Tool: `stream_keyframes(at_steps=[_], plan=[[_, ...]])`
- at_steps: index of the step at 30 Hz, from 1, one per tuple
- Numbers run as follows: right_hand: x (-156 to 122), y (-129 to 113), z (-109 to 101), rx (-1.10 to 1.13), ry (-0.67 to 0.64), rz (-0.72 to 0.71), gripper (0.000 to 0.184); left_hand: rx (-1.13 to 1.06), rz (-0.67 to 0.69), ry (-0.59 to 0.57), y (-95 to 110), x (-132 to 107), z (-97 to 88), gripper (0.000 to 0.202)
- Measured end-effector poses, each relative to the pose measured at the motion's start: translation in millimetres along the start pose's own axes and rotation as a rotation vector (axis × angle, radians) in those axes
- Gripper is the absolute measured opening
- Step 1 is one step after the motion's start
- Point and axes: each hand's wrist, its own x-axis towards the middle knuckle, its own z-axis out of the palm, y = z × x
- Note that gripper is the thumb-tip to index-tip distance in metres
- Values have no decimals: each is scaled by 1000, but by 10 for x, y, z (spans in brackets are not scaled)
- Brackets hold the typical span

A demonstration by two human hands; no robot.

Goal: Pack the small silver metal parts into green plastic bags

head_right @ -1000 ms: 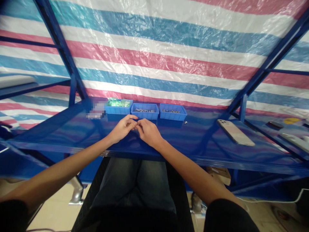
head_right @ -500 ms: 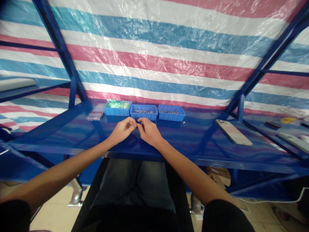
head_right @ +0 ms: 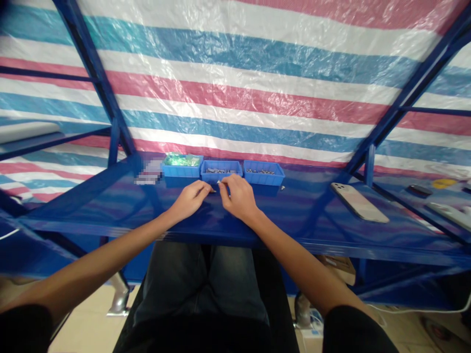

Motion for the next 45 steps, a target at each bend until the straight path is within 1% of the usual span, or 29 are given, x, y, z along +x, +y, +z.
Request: stream_keyframes(at_steps=[2, 3, 4, 6, 7, 8, 10, 13, 15, 17, 21, 24, 26, 28, 32, 35, 38, 40, 42, 45], plan=[[126, 199, -90, -69, 130, 77, 19, 129, 62, -51, -48, 4, 33, 20], [188, 321, -134, -123, 188, 138, 21, 186, 93, -92, -73, 2, 52, 20], [240, 449, -173, -175, 219, 203, 23, 236, 121, -129, -97, -1, 70, 21], [288, 685, -224, -229, 177, 311, 25, 314, 151, -178, -134, -12, 97, 24], [276, 776, -234, -235, 163, 356, 26, 341, 150, -183, -145, -17, 104, 25], [242, 840, -233, -232, 148, 375, 27, 361, 140, -178, -153, -21, 106, 26], [121, 877, -208, -198, 124, 342, 27, 388, 108, -152, -159, -23, 103, 30], [-94, 738, -156, -141, 26, 195, 25, 407, 57, -119, -160, -15, 88, 32], [-196, 576, -137, -114, -53, 112, 22, 415, 29, -132, -158, -10, 82, 28], [-254, 406, -132, -91, -121, 64, 20, 425, 21, -151, -150, -10, 80, 24], [-302, 134, -108, -71, -281, -6, 18, 391, 91, -144, -106, -23, 85, 19], [-307, 24, -65, -94, -330, 10, 23, 331, 159, -137, -76, -34, 91, 19], [-301, -10, -37, -83, -313, 51, 25, 311, 176, -138, -70, -45, 95, 20], [-295, -25, -18, -64, -301, 70, 24, 321, 164, -127, -74, -58, 96, 22], [-290, -21, 1, -52, -383, -1, 18, 400, 105, -109, -78, -81, 91, 19], [-279, 0, 17, -37, -442, -25, 17, 418, 128, -145, -50, -85, 87, 16], [-265, 11, 42, -44, -470, 24, 15, 413, 204, -201, -3, -76, 84, 17], [-262, 5, 61, -60, -472, 74, 14, 407, 230, -245, 22, -68, 83, 16], [-264, -9, 76, -74, -466, 107, 13, 406, 230, -265, 34, -63, 82, 14], [-274, -34, 83, -92, -455, 109, 13, 441, 214, -265, 45, -67, 80, 12]])
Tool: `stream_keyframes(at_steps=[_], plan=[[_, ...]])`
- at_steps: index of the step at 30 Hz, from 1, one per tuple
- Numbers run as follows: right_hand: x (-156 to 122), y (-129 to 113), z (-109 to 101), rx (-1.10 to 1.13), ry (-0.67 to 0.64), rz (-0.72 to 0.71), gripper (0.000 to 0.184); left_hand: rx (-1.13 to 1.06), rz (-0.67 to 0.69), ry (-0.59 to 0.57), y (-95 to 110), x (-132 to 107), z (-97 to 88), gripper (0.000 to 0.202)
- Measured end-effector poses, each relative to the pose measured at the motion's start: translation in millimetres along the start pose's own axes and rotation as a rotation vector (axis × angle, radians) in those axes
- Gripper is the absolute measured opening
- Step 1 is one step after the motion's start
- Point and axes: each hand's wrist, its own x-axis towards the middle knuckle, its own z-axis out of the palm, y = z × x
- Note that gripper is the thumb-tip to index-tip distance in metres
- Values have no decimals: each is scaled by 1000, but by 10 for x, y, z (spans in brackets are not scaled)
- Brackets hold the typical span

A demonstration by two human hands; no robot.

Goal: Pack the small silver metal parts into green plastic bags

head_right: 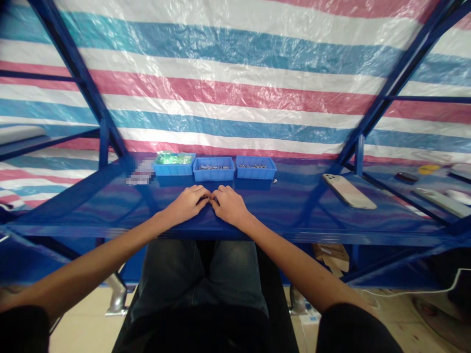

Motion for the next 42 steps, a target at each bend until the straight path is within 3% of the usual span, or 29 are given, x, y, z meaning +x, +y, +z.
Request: stream_keyframes(at_steps=[9, 18, 22, 24, 31, 37, 42], plan=[[-72, -56, -59, 15, 137, -22, 12, 40, 15, 88, 71, -31, -38, 24], [-13, -7, -74, 371, 109, -9, 28, -116, 102, 185, 76, -43, -70, 14], [-49, -14, -79, 475, 196, 20, 13, -138, 81, 203, 111, -42, -95, 18], [-70, -18, -85, 532, 224, 10, 14, -151, 76, 200, 124, -44, -105, 19], [-75, -36, -106, 568, 197, -10, 6, -197, 48, 155, 127, -46, -109, 22], [-66, -17, -138, 652, 131, 66, 12, -240, 72, 191, 115, -54, -106, 20], [-82, -9, -151, 706, 46, 89, 16, -220, 96, 149, 115, -59, -116, 11]])
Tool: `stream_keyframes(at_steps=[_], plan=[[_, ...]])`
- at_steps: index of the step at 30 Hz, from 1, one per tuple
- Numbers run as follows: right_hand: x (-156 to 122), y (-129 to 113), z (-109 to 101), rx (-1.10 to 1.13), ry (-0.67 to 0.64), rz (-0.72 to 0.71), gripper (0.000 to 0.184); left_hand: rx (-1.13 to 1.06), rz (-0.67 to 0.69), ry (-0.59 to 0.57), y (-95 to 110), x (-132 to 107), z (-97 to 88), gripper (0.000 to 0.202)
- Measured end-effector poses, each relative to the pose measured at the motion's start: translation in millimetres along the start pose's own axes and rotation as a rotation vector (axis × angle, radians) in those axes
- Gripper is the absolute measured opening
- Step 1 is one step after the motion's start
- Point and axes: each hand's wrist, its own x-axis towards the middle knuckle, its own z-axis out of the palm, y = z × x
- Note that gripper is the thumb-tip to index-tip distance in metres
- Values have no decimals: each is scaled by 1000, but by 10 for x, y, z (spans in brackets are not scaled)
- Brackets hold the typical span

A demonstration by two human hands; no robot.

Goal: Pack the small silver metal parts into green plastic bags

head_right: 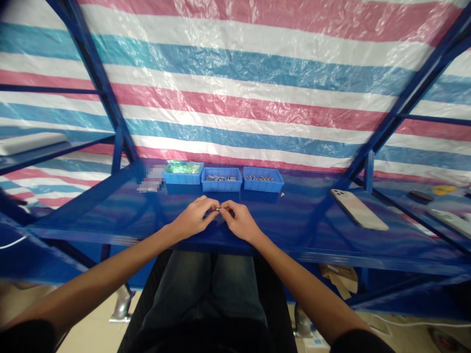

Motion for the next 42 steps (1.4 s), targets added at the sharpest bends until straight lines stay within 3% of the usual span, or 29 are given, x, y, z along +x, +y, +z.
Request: stream_keyframes(at_steps=[6, 10, 15, 18, 21, 25, 33, 39, 42], plan=[[-21, 30, 27, -64, 82, -113, 13, -105, -113, 39, -24, 20, -17, 16], [-58, 4, 65, -323, 86, -243, 9, -204, -178, -31, -35, 25, -31, 23], [-101, -52, 88, -570, 139, -293, 13, -180, -138, -72, -11, 11, -28, 26], [-91, -55, 69, -509, 158, -265, 15, -203, -110, -25, -1, -2, -15, 18], [-63, -43, 51, -430, 150, -225, 18, -195, -56, 9, 9, -17, -13, 27], [-38, -35, 50, -407, 73, -228, 22, -69, 15, -13, 20, -30, -18, 12], [-10, -35, 46, -280, 41, -167, 26, -72, 1, 5, -15, -34, 15, 11], [-19, 7, 62, -178, 77, -142, 16, -222, -175, 42, -64, -9, 2, 16], [-46, 7, 79, -320, 109, -238, 19, -299, -251, 23, -84, 11, -1, 22]])
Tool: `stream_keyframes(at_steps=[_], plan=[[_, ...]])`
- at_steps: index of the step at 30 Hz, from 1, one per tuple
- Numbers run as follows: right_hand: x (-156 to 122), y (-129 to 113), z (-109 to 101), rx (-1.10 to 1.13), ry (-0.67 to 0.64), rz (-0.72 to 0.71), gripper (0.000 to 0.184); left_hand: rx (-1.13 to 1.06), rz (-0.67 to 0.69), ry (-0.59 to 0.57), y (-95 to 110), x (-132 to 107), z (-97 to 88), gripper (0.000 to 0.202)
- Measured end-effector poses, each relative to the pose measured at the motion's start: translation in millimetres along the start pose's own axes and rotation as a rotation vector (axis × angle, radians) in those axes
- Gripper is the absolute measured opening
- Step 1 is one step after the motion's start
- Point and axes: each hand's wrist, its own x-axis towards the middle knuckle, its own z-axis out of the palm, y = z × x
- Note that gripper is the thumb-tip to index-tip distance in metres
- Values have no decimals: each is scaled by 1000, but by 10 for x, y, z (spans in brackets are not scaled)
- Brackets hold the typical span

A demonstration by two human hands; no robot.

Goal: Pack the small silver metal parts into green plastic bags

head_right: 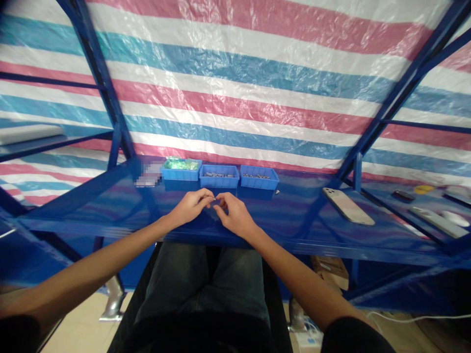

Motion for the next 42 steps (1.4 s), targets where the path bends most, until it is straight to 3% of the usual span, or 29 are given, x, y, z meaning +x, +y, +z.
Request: stream_keyframes(at_steps=[3, 7, 9, 11, 14, 17, 19, 21, 23, 27, 29, 36, 42], plan=[[-25, -44, 11, -293, 29, -103, 12, -26, -3, -66, -6, 11, 0, 24], [-54, -100, 42, -567, 83, -183, 18, -39, 7, -140, -6, 10, 2, 27], [-46, -95, 40, -599, 112, -206, 17, -7, 20, -128, 4, 4, 5, 28], [8, -49, -10, -592, 155, -214, 16, 88, 60, -44, 20, -9, 12, 27], [211, 116, -210, -585, 266, -125, 17, 330, 113, 120, 45, -38, 33, 22], [488, 347, -478, -654, 357, 160, 22, 566, 89, 146, 58, -65, 58, 23], [605, 468, -593, -732, 279, 317, 25, 674, 58, 121, 61, -74, 73, 25], [602, 518, -598, -755, 184, 361, 26, 736, 18, 105, 64, -75, 84, 24], [484, 500, -495, -674, 103, 266, 24, 764, -28, 105, 67, -72, 91, 22], [167, 414, -195, -386, -147, -87, 29, 768, -71, 87, 65, -69, 98, 22], [92, 410, -113, -300, -223, -146, 26, 768, -61, 73, 56, -69, 96, 21], [107, 475, -95, -277, -209, -93, 18, 706, 49, -36, 1, -55, 80, 11], [92, 421, -107, -288, -145, -75, 16, 687, 78, -39, -29, -53, 87, 14]])
